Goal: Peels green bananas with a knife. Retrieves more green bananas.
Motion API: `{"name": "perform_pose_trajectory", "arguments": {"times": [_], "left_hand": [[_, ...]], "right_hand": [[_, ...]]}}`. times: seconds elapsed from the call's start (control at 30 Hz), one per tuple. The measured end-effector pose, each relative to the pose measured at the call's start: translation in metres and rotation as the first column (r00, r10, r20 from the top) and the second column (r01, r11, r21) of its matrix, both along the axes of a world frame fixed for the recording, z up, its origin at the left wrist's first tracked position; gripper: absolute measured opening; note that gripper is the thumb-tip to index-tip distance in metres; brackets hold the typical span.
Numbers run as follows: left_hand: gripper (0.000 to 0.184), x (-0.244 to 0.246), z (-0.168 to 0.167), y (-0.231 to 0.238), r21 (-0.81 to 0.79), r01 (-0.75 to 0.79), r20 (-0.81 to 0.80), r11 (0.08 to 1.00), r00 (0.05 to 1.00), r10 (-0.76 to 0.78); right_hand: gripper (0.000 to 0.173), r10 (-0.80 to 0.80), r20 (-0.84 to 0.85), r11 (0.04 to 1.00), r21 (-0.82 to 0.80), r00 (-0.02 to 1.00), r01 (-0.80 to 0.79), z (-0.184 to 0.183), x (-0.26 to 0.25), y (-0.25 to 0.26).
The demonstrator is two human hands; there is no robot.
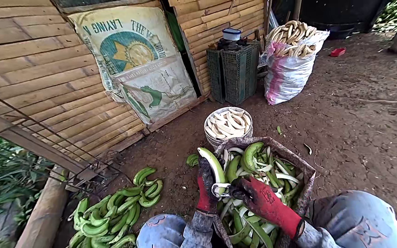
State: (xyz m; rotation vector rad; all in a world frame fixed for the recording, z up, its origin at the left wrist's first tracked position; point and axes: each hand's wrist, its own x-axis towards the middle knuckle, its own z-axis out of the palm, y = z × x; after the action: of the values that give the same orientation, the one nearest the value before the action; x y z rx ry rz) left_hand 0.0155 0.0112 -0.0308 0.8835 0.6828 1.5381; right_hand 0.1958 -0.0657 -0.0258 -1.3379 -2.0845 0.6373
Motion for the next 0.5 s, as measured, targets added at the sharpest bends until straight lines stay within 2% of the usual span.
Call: {"name": "perform_pose_trajectory", "arguments": {"times": [0.03, 0.07, 0.13, 0.17, 0.23, 0.27, 0.33, 0.4, 0.43, 0.5], "left_hand": [[0.043, -0.003, -0.002, -0.006, 0.004, 0.082, -0.019, 0.997, 0.996, -0.082], [0.045, -0.007, -0.006, -0.011, -0.006, 0.181, -0.104, 0.983, 0.978, -0.181], [0.042, -0.012, -0.003, -0.019, -0.144, 0.321, -0.296, 0.936, 0.889, -0.35], [0.042, -0.014, -0.005, -0.017, -0.197, 0.375, -0.319, 0.906, 0.849, -0.421], [0.045, -0.02, -0.017, -0.006, -0.231, 0.46, -0.203, 0.857, 0.839, -0.505], [0.044, -0.024, -0.019, -0.003, -0.215, 0.434, -0.197, 0.875, 0.858, -0.474], [0.041, -0.025, -0.015, -0.002, -0.137, 0.213, -0.355, 0.967, 0.901, -0.249], [0.041, -0.017, 0.0, -0.003, -0.056, 0.008, -0.422, 0.998, 0.906, -0.031], [0.04, -0.012, 0.011, -0.006, -0.054, -0.071, -0.444, 0.996, 0.895, 0.04], [0.041, -0.007, 0.027, -0.013, -0.031, -0.172, -0.586, 0.985, 0.802, 0.121]], "right_hand": [[0.039, -0.054, 0.071, 0.997, 0.061, 0.996, 0.05, 0.0, 0.002, 0.007], [0.042, -0.127, 0.126, 0.986, 0.119, 0.984, 0.112, 0.002, 0.009, 0.018], [0.042, -0.283, 0.163, 0.942, 0.23, 0.945, 0.243, 0.007, 0.026, 0.04], [0.041, -0.345, 0.141, 0.926, 0.21, 0.928, 0.313, 0.011, 0.034, 0.047], [0.041, -0.425, 0.049, 0.9, 0.129, 0.904, 0.417, 0.018, 0.044, 0.053], [0.042, -0.422, 0.029, 0.901, 0.121, 0.906, 0.416, 0.02, 0.043, 0.051], [0.043, -0.34, -0.013, 0.929, 0.155, 0.94, 0.338, 0.016, 0.033, 0.034], [0.041, -0.24, -0.061, 0.945, 0.212, 0.969, 0.248, 0.009, 0.017, 0.014], [0.039, -0.189, -0.07, 0.952, 0.23, 0.979, 0.2, 0.006, 0.009, 0.006], [0.039, -0.113, -0.053, 0.958, 0.259, 0.992, 0.123, 0.0, -0.003, -0.006]]}}
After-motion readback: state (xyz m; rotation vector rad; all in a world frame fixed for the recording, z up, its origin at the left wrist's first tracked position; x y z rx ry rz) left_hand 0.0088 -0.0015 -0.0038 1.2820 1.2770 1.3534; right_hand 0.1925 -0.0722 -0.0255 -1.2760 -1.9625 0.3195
